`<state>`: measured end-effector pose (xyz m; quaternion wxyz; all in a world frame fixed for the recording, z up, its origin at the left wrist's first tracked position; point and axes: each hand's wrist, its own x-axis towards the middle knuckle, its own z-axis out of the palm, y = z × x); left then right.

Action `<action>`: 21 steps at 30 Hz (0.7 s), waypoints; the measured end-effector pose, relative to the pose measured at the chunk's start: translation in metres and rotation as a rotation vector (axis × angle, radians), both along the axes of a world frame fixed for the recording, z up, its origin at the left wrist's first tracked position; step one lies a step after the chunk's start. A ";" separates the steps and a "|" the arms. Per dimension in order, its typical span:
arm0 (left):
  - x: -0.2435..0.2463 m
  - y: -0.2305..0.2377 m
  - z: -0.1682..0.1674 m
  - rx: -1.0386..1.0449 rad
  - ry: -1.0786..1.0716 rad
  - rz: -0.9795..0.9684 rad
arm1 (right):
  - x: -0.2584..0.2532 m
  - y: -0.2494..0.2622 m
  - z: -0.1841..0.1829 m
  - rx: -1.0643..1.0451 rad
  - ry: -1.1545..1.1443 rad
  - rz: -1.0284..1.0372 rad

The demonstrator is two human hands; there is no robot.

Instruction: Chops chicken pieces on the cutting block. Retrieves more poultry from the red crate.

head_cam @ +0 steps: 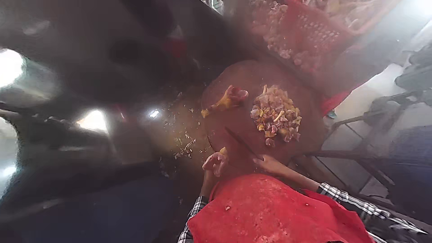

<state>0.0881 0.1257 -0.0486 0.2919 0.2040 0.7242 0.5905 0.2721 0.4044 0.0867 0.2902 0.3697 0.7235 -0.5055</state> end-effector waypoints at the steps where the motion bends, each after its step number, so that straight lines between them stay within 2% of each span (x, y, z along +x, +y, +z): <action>1: 0.005 -0.008 -0.006 -0.048 0.026 -0.001 | -0.003 -0.005 0.010 0.028 0.019 0.010; 4: 0.006 -0.015 0.006 -0.082 0.021 0.021 | -0.021 -0.017 0.062 -0.001 0.187 -0.003; 7: -0.001 -0.009 0.018 -0.016 0.057 0.005 | -0.036 -0.029 0.113 -0.076 0.525 0.022; 9: -0.008 -0.003 0.022 -0.018 0.086 -0.018 | -0.046 -0.035 0.126 -0.112 0.764 0.072; 11: -0.012 -0.004 0.020 -0.071 0.091 -0.041 | -0.050 -0.042 0.111 -0.111 0.866 0.115; 13: -0.014 -0.007 0.014 -0.110 0.065 -0.053 | -0.038 -0.044 0.071 -0.042 0.708 0.178; 16: -0.015 -0.005 0.019 -0.071 0.038 -0.041 | -0.019 -0.030 0.014 -0.020 0.173 0.321; 18: -0.014 -0.009 0.012 -0.098 0.035 -0.040 | -0.017 -0.030 0.013 0.025 0.050 0.326; 20: -0.010 -0.013 0.005 -0.122 0.047 -0.049 | -0.018 -0.036 0.033 0.137 0.028 0.295; 21: -0.008 -0.011 0.006 -0.067 -0.002 -0.032 | -0.018 -0.037 0.043 0.182 0.036 0.280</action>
